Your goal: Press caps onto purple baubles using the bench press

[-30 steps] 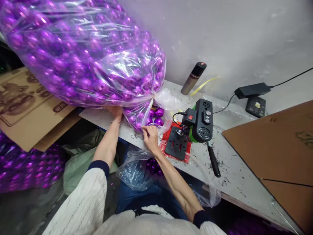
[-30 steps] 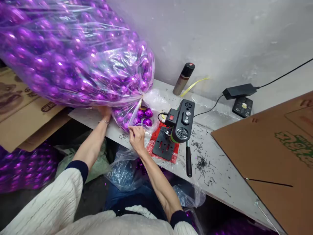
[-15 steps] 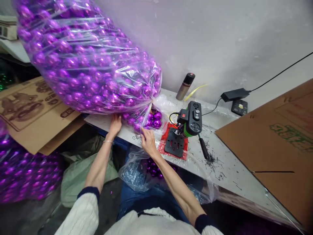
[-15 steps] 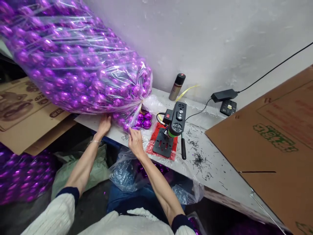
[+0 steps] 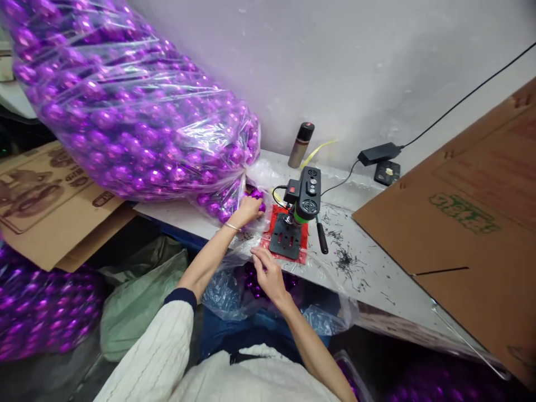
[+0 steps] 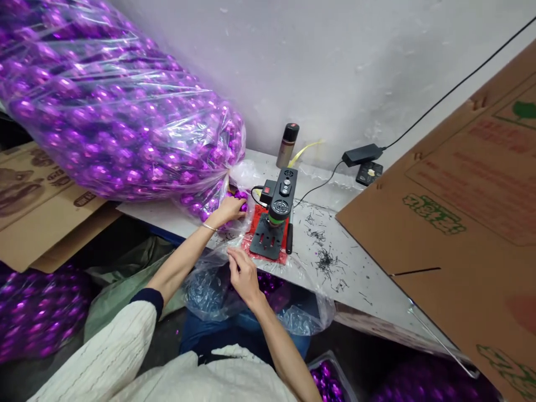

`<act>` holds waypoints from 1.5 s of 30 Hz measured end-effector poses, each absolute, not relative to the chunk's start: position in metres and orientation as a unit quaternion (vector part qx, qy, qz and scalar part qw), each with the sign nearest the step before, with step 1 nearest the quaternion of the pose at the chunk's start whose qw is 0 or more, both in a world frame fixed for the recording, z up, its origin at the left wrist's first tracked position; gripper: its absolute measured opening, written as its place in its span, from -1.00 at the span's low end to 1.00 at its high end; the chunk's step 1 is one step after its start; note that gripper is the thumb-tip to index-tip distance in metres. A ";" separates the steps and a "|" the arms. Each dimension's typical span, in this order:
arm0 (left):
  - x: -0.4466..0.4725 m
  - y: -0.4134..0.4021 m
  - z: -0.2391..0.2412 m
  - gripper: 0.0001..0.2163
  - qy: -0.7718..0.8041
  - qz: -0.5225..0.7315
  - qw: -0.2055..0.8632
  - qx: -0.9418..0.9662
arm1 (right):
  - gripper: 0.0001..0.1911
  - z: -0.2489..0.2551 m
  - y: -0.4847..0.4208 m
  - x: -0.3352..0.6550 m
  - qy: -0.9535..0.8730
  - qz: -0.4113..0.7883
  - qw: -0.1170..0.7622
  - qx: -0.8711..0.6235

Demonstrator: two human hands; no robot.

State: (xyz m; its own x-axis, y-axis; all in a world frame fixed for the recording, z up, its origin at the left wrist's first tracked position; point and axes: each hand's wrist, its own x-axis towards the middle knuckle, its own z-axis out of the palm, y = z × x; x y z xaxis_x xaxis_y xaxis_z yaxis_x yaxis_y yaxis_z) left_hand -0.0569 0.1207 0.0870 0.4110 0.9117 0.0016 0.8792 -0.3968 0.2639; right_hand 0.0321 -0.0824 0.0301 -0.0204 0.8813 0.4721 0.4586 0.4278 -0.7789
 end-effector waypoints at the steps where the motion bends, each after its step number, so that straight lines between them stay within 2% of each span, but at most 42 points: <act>1: -0.057 0.120 0.086 -0.63 0.537 0.071 0.117 0.833 | -0.72 0.033 -0.091 0.039 -0.680 0.215 0.498 -0.492; 4: -0.069 0.105 0.084 -0.47 0.548 0.181 0.201 0.792 | -0.75 0.041 -0.110 0.062 -0.685 0.217 0.496 -0.487; 6: -0.079 0.084 0.082 -0.41 0.530 0.338 0.345 0.697 | -0.74 0.047 -0.118 0.082 -0.683 0.206 0.498 -0.493; 8: -0.084 0.059 0.076 -0.46 0.470 0.453 0.509 0.561 | -0.74 0.054 -0.121 0.102 -0.666 0.181 0.506 -0.517; 11: -0.076 0.024 0.062 -0.59 0.390 0.491 0.670 0.397 | -0.76 0.064 -0.118 0.131 -0.622 0.119 0.538 -0.556; 14: -0.051 0.004 0.046 -0.67 0.371 0.486 0.724 0.319 | -0.78 0.069 -0.115 0.149 -0.578 0.071 0.571 -0.579; 18: -0.016 -0.001 0.028 -0.60 0.431 0.483 0.684 0.336 | -0.78 0.065 -0.120 0.156 -0.557 0.077 0.574 -0.595; 21: -0.001 0.000 0.019 -0.52 0.468 0.488 0.587 0.445 | -0.76 0.057 -0.130 0.153 -0.561 0.098 0.558 -0.604; 25: 0.002 -0.001 0.011 -0.50 0.512 0.449 0.420 0.599 | -0.74 0.047 -0.140 0.149 -0.553 0.124 0.547 -0.616; 28: -0.001 -0.002 0.008 -0.49 0.539 0.413 0.348 0.646 | -0.74 0.044 -0.145 0.149 -0.550 0.131 0.540 -0.624; 34: 0.004 0.000 0.011 -0.48 0.499 0.403 0.301 0.705 | -0.75 0.046 -0.144 0.151 -0.558 0.114 0.542 -0.619; 38: 0.009 0.004 0.009 -0.48 0.465 0.416 0.319 0.713 | -0.72 0.057 -0.135 0.153 -0.567 0.057 0.556 -0.604; 43: 0.007 0.007 0.001 -0.43 0.444 0.419 0.356 0.708 | -0.46 0.089 -0.107 0.152 -0.621 -0.042 0.567 -0.540; 45: 0.005 0.008 -0.003 -0.41 0.434 0.420 0.354 0.714 | -0.44 0.105 -0.093 0.147 -0.658 -0.057 0.560 -0.501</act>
